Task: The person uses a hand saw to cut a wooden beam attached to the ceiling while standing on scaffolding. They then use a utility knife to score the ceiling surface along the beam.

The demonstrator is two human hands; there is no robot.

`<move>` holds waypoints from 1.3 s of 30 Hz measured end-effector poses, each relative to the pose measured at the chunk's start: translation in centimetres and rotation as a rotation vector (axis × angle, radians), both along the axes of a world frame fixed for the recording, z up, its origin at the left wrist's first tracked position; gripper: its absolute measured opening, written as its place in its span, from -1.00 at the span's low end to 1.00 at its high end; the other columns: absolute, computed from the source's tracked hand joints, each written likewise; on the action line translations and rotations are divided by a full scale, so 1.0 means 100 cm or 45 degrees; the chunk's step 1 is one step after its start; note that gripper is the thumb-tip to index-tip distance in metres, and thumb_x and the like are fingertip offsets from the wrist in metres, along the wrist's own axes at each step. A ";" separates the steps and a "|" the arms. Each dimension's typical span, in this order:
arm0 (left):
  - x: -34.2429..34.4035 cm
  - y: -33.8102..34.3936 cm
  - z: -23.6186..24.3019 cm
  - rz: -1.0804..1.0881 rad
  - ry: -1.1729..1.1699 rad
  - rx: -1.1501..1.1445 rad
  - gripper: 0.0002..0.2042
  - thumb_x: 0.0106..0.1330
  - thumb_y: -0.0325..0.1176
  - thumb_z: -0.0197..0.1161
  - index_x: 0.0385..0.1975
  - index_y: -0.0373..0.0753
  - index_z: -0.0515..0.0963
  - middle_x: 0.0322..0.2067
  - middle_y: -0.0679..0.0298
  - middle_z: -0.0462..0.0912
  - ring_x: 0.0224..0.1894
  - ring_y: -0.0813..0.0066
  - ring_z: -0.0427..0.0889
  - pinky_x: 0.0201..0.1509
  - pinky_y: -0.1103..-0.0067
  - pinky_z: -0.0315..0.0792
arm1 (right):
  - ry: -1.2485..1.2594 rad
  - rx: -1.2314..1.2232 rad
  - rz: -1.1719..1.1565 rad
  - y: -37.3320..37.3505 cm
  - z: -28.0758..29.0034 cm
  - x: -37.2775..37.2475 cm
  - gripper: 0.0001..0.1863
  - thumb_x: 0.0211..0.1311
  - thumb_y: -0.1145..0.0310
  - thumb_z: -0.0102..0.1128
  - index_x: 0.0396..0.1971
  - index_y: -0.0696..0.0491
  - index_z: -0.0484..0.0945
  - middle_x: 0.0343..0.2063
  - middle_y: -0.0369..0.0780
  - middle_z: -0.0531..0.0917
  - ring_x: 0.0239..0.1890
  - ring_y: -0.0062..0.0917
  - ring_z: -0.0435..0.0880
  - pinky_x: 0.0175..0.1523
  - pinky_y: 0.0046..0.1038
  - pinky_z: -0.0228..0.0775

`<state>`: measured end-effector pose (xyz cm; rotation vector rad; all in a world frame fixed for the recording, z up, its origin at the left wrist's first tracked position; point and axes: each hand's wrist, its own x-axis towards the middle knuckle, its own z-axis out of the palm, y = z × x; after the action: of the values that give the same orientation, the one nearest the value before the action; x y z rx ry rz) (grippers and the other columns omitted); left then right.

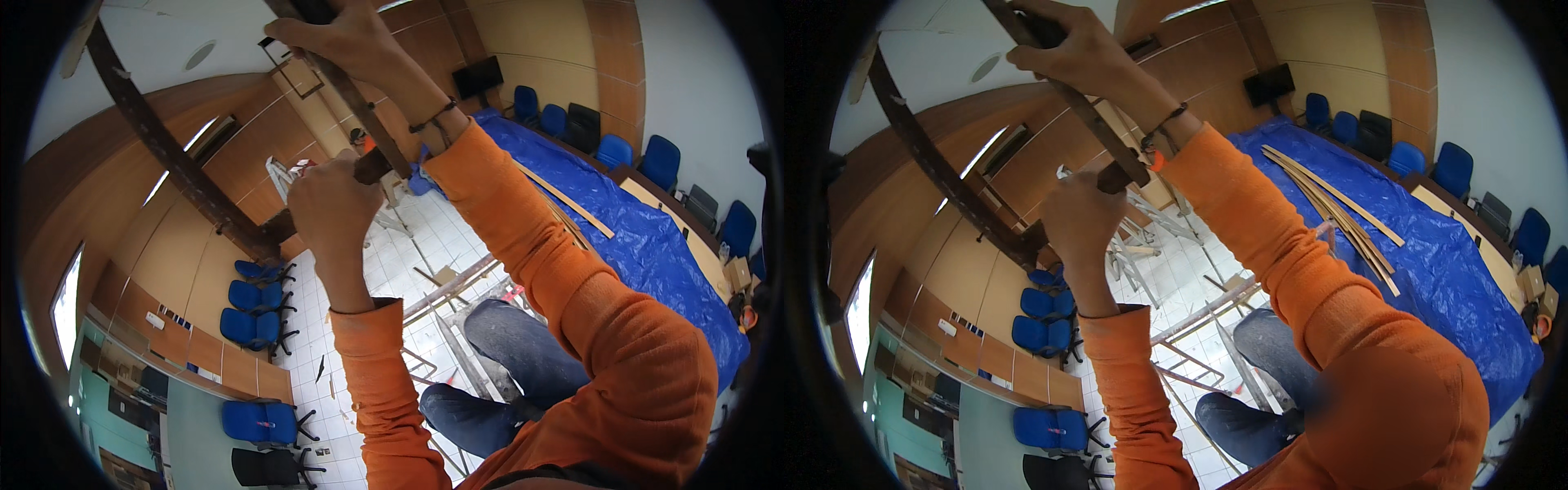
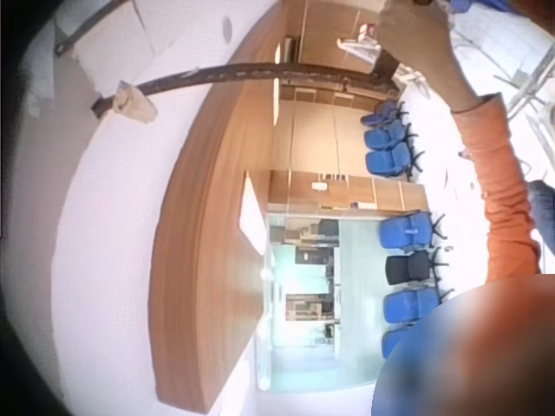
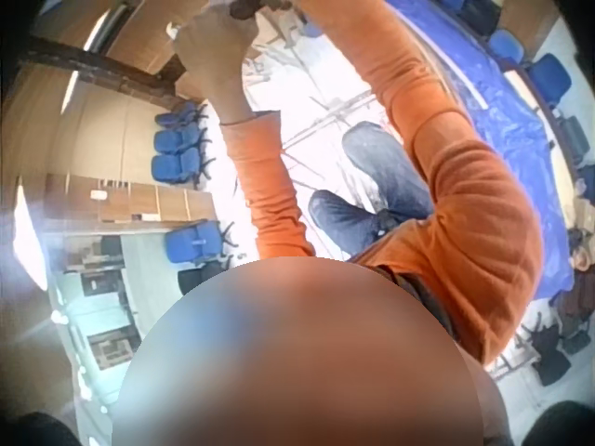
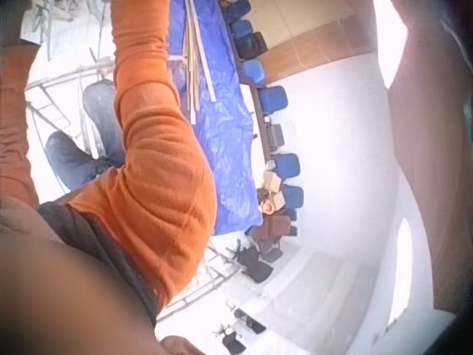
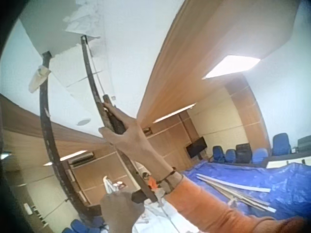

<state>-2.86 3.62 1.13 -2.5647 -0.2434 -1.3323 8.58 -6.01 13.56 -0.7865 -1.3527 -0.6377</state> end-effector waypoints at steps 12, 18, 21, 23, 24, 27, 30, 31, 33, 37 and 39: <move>0.004 0.000 0.001 0.004 0.045 -0.046 -0.82 0.09 -0.21 0.43 -0.36 -0.10 0.77 -0.43 0.07 0.76 -0.31 0.02 0.77 -0.21 0.24 0.62 | -0.123 0.051 0.077 -0.001 0.002 0.003 -0.33 0.24 0.31 0.36 0.34 0.20 0.45 -0.44 -0.42 0.41 -0.45 -0.74 0.36 -0.38 -0.60 0.25; 0.006 -0.009 -0.001 0.057 0.000 -0.082 -0.84 0.06 -0.22 0.42 -0.42 -0.12 0.76 -0.46 0.05 0.75 -0.34 0.02 0.76 -0.23 0.24 0.61 | 0.033 0.045 0.102 -0.006 -0.007 0.003 -0.43 0.30 0.31 0.34 0.24 0.27 0.51 -0.43 -0.36 0.55 -0.46 -0.69 0.49 -0.37 -0.56 0.35; 0.006 -0.012 0.001 0.091 0.007 -0.092 -0.83 0.03 -0.23 0.42 -0.45 -0.15 0.75 -0.46 0.02 0.74 -0.35 0.00 0.76 -0.23 0.24 0.61 | -0.102 0.051 0.183 -0.002 -0.009 0.014 -0.27 0.22 0.17 0.39 0.32 0.21 0.39 -0.22 -0.19 0.60 -0.22 -0.48 0.57 -0.14 -0.43 0.43; 0.005 -0.014 0.003 0.107 0.029 -0.096 -0.83 0.02 -0.23 0.43 -0.46 -0.16 0.73 -0.48 0.03 0.73 -0.35 -0.01 0.74 -0.22 0.24 0.59 | -0.236 0.051 0.235 0.002 -0.009 0.028 -0.05 0.12 0.02 0.45 0.44 0.13 0.23 -0.02 -0.05 0.59 0.00 -0.29 0.59 0.09 -0.30 0.47; 0.005 -0.014 0.003 0.110 0.039 -0.088 -0.82 0.01 -0.22 0.44 -0.46 -0.15 0.72 -0.50 0.06 0.72 -0.35 -0.01 0.73 -0.23 0.23 0.58 | -0.248 0.022 0.199 0.002 -0.010 0.037 0.06 0.07 -0.05 0.48 0.50 0.09 0.15 0.08 0.02 0.58 0.12 -0.19 0.61 0.20 -0.24 0.49; 0.005 -0.012 0.000 0.195 0.048 -0.071 -0.81 -0.03 -0.23 0.47 -0.48 -0.16 0.69 -0.53 0.10 0.70 -0.36 0.01 0.72 -0.23 0.23 0.55 | -0.735 0.357 -0.074 0.005 -0.002 0.061 0.13 -0.03 0.11 0.35 0.56 0.12 0.01 0.05 0.04 0.66 -0.17 -0.20 0.76 0.10 -0.34 0.59; 0.006 -0.006 -0.002 0.150 0.046 -0.022 -0.79 -0.08 -0.25 0.51 -0.51 -0.19 0.68 -0.54 0.12 0.70 -0.40 0.04 0.72 -0.25 0.23 0.54 | -0.710 -0.009 0.152 0.002 -0.008 0.075 0.13 -0.10 0.15 0.28 0.57 0.09 0.03 0.16 0.10 0.57 -0.06 -0.13 0.73 0.15 -0.25 0.59; 0.007 -0.004 -0.003 0.140 0.042 -0.024 -0.78 -0.10 -0.25 0.52 -0.51 -0.19 0.69 -0.55 0.12 0.71 -0.42 0.04 0.72 -0.26 0.22 0.54 | -0.698 -0.139 0.212 0.000 -0.008 0.078 0.14 -0.12 0.17 0.26 0.57 0.08 0.02 0.20 0.12 0.54 -0.02 -0.11 0.72 0.18 -0.23 0.57; 0.009 -0.002 -0.005 0.089 -0.008 0.019 -0.78 -0.11 -0.26 0.53 -0.52 -0.20 0.69 -0.56 0.13 0.71 -0.47 0.04 0.71 -0.30 0.22 0.54 | -0.722 -0.219 0.326 -0.003 -0.006 0.082 0.15 -0.12 0.18 0.26 0.59 0.02 0.01 0.25 0.10 0.54 0.07 -0.06 0.71 0.23 -0.20 0.56; 0.010 -0.002 -0.006 0.067 -0.006 0.059 -0.82 0.03 -0.30 0.45 -0.53 -0.26 0.63 -0.61 0.08 0.67 -0.48 -0.09 0.69 -0.27 0.24 0.56 | -0.772 -0.119 0.329 -0.006 0.001 0.090 0.11 0.01 0.22 0.40 0.60 -0.03 0.04 0.21 0.06 0.59 0.04 -0.07 0.74 0.19 -0.20 0.59; 0.009 -0.002 -0.005 0.025 -0.019 0.040 -0.82 0.01 -0.30 0.48 -0.54 -0.26 0.64 -0.60 0.09 0.69 -0.49 -0.03 0.71 -0.29 0.28 0.56 | -0.800 -0.044 0.378 -0.005 0.000 0.095 0.07 0.10 0.21 0.47 0.60 -0.07 0.07 0.27 0.04 0.55 0.15 -0.10 0.68 0.28 -0.17 0.53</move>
<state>-1.99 3.44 0.65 -2.5208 -0.2472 -1.3383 18.09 -6.54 13.57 -0.4022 -2.0113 -0.6500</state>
